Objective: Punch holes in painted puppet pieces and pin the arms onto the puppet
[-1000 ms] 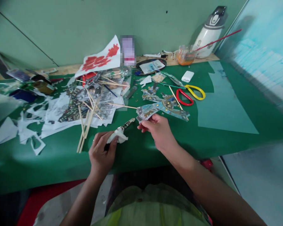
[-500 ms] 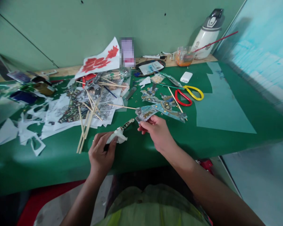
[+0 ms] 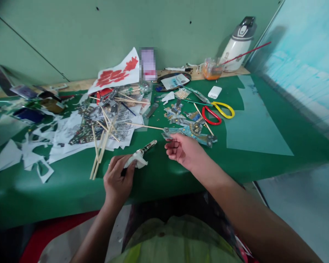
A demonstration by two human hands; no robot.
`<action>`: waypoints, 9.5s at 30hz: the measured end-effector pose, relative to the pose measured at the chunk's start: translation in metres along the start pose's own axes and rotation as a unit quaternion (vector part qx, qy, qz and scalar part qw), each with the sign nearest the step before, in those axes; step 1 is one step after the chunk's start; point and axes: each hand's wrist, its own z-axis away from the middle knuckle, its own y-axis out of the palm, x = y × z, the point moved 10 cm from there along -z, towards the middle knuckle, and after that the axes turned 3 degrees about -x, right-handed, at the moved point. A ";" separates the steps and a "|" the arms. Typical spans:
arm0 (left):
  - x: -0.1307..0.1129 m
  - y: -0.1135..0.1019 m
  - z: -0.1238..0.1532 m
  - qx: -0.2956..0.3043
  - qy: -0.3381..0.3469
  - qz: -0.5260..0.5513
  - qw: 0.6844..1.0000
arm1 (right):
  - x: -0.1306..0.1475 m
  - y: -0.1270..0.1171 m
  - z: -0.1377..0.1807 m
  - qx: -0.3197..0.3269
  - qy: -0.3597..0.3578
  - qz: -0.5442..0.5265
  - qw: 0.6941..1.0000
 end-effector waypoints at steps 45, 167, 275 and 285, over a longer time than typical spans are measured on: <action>-0.038 -0.018 -0.051 0.000 0.022 -0.029 0.999 | 0.057 0.027 0.029 -0.001 -0.356 0.250 0.901; 0.019 0.027 -0.053 0.192 -0.084 -0.011 0.978 | 0.062 0.008 -0.020 -0.084 -0.202 0.251 0.943; -0.005 0.034 -0.042 0.187 0.080 -0.073 0.976 | 0.064 0.132 -0.051 -0.076 -0.475 0.749 0.454; -0.001 0.036 -0.042 0.203 0.058 -0.065 0.975 | 0.099 0.094 -0.017 0.000 -0.523 0.670 0.527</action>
